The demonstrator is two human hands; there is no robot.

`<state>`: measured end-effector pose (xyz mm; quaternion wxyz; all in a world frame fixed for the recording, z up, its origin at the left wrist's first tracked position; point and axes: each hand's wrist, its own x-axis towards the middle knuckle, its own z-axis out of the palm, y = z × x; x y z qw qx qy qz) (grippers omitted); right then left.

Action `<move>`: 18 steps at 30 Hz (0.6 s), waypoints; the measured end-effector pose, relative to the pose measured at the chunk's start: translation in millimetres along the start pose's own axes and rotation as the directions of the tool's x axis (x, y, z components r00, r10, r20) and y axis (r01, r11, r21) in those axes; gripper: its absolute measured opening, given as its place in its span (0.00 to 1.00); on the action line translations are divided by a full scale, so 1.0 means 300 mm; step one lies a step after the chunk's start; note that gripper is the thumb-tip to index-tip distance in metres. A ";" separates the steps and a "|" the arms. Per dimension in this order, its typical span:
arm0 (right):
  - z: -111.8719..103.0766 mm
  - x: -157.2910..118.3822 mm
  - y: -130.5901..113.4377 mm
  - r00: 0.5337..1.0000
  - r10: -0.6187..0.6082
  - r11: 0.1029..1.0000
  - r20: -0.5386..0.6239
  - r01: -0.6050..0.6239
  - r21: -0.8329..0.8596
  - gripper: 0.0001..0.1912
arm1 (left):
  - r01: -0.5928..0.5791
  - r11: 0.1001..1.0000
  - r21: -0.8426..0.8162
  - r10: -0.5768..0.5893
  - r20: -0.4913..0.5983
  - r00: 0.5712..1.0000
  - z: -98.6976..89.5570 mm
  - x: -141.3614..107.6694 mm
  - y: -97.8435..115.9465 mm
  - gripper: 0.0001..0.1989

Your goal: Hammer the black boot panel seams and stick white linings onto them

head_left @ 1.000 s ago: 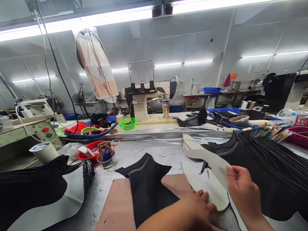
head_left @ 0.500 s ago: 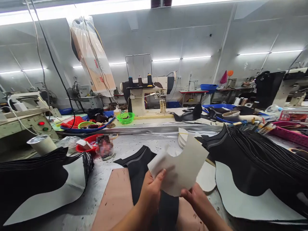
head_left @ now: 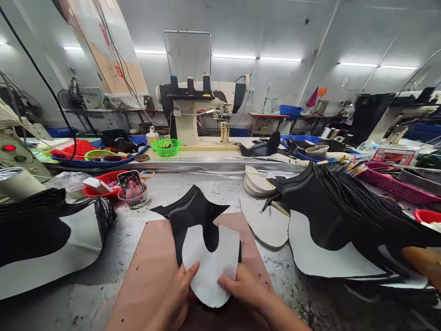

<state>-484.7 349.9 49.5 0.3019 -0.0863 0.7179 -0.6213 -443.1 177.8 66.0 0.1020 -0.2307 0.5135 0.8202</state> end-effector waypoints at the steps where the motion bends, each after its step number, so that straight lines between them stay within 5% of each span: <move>1: 0.000 -0.006 -0.007 1.000 0.003 0.998 0.003 -0.003 -0.066 0.18 | -0.072 0.989 0.131 0.072 0.005 0.997 -0.013 0.021 0.023 0.30; 3: -0.001 -0.014 -0.023 1.000 -0.010 0.987 0.016 0.012 -0.158 0.17 | -0.206 0.904 0.375 0.208 0.036 0.977 -0.045 0.075 0.070 0.30; 6: -0.010 -0.021 -0.036 0.999 -0.036 0.972 0.009 0.037 -0.230 0.18 | -0.245 0.771 0.587 0.261 0.060 0.963 -0.102 0.158 0.127 0.25; 11: -0.047 -0.016 -0.018 0.999 0.030 0.939 -0.038 -0.042 -0.342 0.18 | -0.290 0.592 0.752 0.316 0.114 0.942 -0.178 0.229 0.191 0.15; 18: -0.060 0.002 -0.034 0.994 0.103 0.876 -0.033 -0.106 -0.471 0.14 | -0.333 0.439 0.834 0.307 0.209 0.928 -0.219 0.246 0.218 0.14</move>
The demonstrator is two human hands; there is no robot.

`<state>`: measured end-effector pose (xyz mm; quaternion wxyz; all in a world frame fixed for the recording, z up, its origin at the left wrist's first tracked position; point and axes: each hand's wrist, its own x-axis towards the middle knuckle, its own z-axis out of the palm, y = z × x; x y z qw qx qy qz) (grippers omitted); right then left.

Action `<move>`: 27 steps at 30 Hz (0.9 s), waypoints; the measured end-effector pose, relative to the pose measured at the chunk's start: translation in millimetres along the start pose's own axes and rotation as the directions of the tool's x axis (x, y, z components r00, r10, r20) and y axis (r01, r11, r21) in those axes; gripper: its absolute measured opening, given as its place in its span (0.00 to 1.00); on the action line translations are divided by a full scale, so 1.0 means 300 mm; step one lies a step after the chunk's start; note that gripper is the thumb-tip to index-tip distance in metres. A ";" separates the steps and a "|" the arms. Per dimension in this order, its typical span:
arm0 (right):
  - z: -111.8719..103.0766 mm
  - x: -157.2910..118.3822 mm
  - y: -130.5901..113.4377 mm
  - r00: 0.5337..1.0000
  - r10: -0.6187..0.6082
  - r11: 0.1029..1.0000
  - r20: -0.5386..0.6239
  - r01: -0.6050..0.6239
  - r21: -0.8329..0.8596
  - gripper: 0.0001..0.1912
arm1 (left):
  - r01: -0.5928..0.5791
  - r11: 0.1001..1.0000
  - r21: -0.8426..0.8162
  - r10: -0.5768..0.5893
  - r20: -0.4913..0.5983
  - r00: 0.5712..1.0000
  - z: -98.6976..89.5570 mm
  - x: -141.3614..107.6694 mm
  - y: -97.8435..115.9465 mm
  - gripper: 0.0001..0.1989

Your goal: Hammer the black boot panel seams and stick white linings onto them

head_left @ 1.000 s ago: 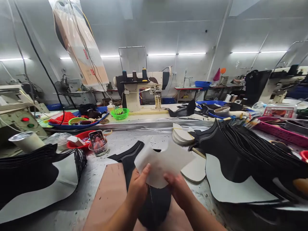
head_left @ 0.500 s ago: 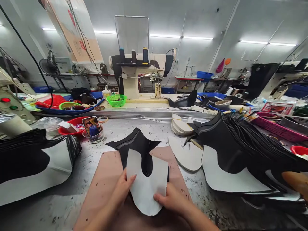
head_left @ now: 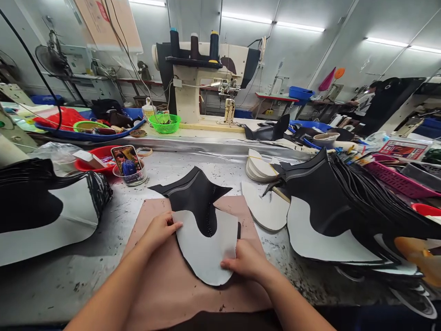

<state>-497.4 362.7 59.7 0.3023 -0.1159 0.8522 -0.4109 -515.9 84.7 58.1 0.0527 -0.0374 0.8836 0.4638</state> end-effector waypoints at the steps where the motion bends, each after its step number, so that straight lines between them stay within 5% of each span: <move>1: -0.001 -0.001 -0.008 1.000 -0.006 1.000 0.000 0.006 -0.023 0.14 | 0.001 1.000 0.016 -0.001 -0.002 1.000 0.000 0.001 -0.002 0.14; 15: -0.003 -0.012 -0.042 0.999 -0.008 0.981 -0.050 -0.001 -0.194 0.13 | -0.022 0.966 0.259 0.049 -0.100 0.994 0.019 0.007 0.003 0.15; 23: 0.005 -0.022 -0.056 0.997 -0.073 0.972 -0.040 0.062 -0.226 0.14 | 0.017 0.859 0.512 0.117 -0.227 0.967 0.031 -0.008 -0.009 0.07; 27: 0.019 -0.020 -0.051 0.987 -0.140 0.966 -0.077 0.119 -0.230 0.20 | -0.111 0.776 0.621 0.241 -0.129 0.962 0.107 -0.072 0.006 0.17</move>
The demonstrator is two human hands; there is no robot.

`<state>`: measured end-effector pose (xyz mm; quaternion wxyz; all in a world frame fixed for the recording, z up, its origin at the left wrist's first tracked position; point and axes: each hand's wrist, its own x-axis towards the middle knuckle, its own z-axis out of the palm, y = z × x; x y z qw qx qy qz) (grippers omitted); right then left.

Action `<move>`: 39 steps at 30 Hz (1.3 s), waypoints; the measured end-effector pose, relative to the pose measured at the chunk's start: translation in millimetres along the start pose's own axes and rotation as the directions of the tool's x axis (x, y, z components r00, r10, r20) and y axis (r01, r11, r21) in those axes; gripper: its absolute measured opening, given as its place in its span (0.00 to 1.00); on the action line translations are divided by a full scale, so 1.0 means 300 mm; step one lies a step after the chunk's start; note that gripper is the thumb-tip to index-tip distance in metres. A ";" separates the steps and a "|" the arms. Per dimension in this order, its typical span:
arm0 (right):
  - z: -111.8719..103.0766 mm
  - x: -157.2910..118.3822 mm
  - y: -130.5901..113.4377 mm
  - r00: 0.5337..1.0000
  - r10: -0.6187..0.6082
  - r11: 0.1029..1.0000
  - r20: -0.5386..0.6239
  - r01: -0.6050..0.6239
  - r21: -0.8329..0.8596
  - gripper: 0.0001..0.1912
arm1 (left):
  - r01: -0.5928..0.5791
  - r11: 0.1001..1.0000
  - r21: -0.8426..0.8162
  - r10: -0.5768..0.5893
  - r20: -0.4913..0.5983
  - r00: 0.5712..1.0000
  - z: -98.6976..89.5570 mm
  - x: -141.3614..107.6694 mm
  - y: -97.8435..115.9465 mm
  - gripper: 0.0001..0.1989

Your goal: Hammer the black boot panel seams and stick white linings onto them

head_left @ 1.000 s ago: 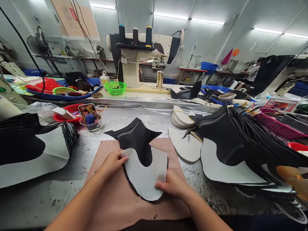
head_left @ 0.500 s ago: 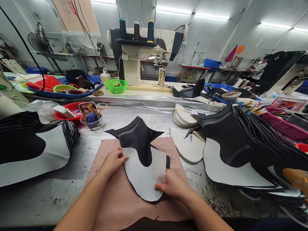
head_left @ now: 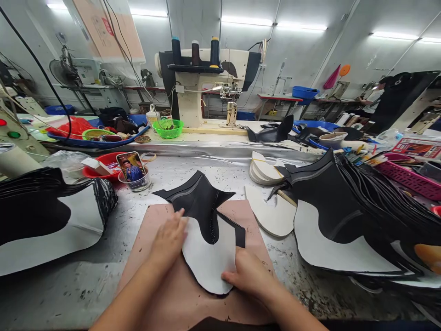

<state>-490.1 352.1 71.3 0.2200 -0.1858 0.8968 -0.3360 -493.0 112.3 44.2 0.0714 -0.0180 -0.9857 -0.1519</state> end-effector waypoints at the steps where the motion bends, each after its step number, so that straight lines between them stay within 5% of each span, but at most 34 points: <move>1: -0.002 0.006 0.007 1.000 -0.023 0.998 -0.001 0.023 0.058 0.24 | -0.089 0.996 0.013 0.088 0.042 0.995 0.018 -0.032 0.028 0.20; 2: -0.008 0.015 0.017 0.999 -0.053 0.989 0.011 0.051 0.137 0.27 | -0.187 0.982 0.018 0.185 0.093 0.978 0.038 -0.068 0.057 0.24; 4: -0.034 0.043 0.042 0.996 -0.091 0.956 0.023 0.081 0.282 0.32 | -0.465 0.885 0.028 0.448 0.219 0.867 0.076 -0.143 0.110 0.36; 7: -0.093 0.102 0.079 0.996 -0.014 0.955 -0.084 0.038 0.293 0.29 | -0.668 0.744 0.027 0.625 0.323 0.710 0.109 -0.219 0.152 0.46; 11: -0.140 0.177 0.116 0.974 0.078 0.975 -0.214 -0.030 0.218 0.26 | -0.711 0.702 0.039 0.653 0.365 0.664 0.108 -0.218 0.143 0.46; 17: -0.130 0.221 0.153 0.963 0.050 0.986 -0.264 -0.005 0.169 0.21 | -0.712 0.699 0.063 0.668 0.297 0.682 0.089 -0.163 0.156 0.32; 19: -0.128 0.219 0.152 0.960 0.028 0.992 -0.278 0.007 0.125 0.20 | -0.656 0.753 0.051 0.615 0.298 0.730 0.083 -0.141 0.194 0.30; 22: -0.115 0.208 0.129 0.949 -0.013 1.000 -0.315 0.020 0.020 0.20 | -0.545 0.832 0.105 0.503 0.275 0.820 0.084 -0.104 0.260 0.14; 25: -0.070 0.191 0.094 0.922 -0.089 0.992 -0.376 0.049 -0.113 0.20 | -0.502 0.849 0.167 0.465 0.217 0.858 0.102 -0.078 0.299 0.04; 31: 0.037 0.171 0.087 0.897 -0.348 0.906 -0.272 0.248 -0.344 0.22 | -0.571 0.810 0.132 0.571 0.043 0.820 0.149 -0.111 0.259 0.14; 35: 0.036 0.167 0.106 0.917 -0.349 0.872 -0.196 0.241 -0.425 0.25 | -0.550 0.823 0.144 0.561 -0.052 0.826 0.180 -0.183 0.199 0.19; 39: 0.038 0.147 0.098 0.935 -0.331 0.854 -0.126 0.240 -0.461 0.37 | -0.449 0.872 0.196 0.476 -0.125 0.871 0.186 -0.221 0.148 0.34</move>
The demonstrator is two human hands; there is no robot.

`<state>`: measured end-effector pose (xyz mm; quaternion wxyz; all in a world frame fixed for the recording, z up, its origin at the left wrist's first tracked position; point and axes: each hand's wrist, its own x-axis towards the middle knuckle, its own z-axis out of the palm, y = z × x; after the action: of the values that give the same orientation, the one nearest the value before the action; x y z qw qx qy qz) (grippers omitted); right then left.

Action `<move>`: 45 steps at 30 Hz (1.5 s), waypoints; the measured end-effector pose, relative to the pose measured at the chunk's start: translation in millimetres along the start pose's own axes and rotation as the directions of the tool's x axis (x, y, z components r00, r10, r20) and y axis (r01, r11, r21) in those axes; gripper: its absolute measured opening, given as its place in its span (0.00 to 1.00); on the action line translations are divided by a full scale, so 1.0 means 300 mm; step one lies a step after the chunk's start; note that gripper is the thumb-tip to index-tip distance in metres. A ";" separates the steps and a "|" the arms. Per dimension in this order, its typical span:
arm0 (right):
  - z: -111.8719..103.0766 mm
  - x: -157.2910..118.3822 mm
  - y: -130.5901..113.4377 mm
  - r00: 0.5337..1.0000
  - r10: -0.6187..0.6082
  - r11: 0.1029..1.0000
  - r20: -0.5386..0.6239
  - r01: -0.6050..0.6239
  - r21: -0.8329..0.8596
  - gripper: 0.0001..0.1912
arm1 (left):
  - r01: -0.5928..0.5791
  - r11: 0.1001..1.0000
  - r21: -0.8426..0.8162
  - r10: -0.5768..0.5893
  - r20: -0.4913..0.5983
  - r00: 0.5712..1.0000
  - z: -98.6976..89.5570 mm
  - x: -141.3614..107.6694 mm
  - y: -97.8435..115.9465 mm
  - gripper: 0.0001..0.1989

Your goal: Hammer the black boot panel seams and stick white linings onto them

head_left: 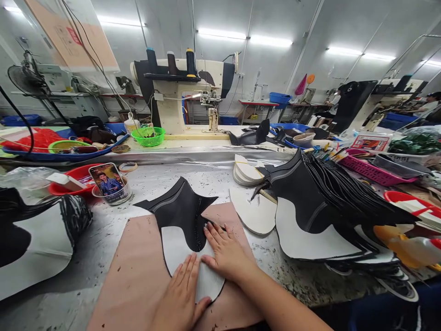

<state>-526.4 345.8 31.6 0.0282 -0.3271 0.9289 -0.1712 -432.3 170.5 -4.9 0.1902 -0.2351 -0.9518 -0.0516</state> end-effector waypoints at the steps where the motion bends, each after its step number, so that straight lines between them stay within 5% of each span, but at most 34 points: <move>1: 0.001 -0.011 -0.009 1.000 -0.009 1.000 0.009 0.009 -0.011 0.37 | 0.014 1.000 0.005 -0.014 0.011 1.000 -0.005 0.002 -0.009 0.35; 6: 0.010 -0.107 -0.056 0.983 -0.170 0.984 0.075 0.174 -0.041 0.29 | 0.095 0.995 0.015 -0.096 0.144 0.985 -0.050 0.065 -0.043 0.20; 13: 0.002 -0.100 -0.122 0.988 -0.153 0.981 -0.009 0.151 -0.120 0.25 | 0.067 0.996 0.059 -0.079 0.250 0.965 -0.081 0.079 -0.058 0.23; 18: 0.054 -0.063 -0.179 0.973 -0.213 0.971 -0.090 0.201 -0.130 0.20 | 0.259 0.963 0.075 -0.263 0.483 0.836 -0.144 0.113 -0.084 0.27; 23: 0.008 -0.094 -0.181 0.940 -0.310 0.949 0.145 0.296 0.111 0.27 | 0.371 0.914 0.162 -0.403 0.463 0.789 -0.152 0.167 -0.171 0.28; 28: -0.085 -0.175 -0.173 0.826 -0.481 0.858 0.294 0.375 0.350 0.25 | 0.383 0.914 0.138 -0.399 0.486 0.778 -0.152 0.182 -0.213 0.35; 30: -0.094 -0.192 -0.149 0.836 -0.435 0.874 0.335 0.302 0.381 0.24 | 0.368 0.922 0.119 -0.375 0.508 0.776 -0.162 0.182 -0.212 0.41; 35: -0.051 -0.146 -0.089 0.960 -0.072 0.989 0.271 0.033 0.145 0.30 | 0.305 0.950 0.067 -0.288 0.563 0.775 -0.192 0.173 -0.177 0.45; 45: -0.007 0.017 -0.087 0.993 0.047 0.996 0.109 -0.038 -0.079 0.31 | 0.088 0.964 -0.250 0.091 0.622 0.778 -0.257 0.042 0.003 0.33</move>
<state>-515.0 324.4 42.7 0.0706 -0.3171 0.9386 -0.1163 -416.2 162.3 71.0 -0.1713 -0.2628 -0.9446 -0.0968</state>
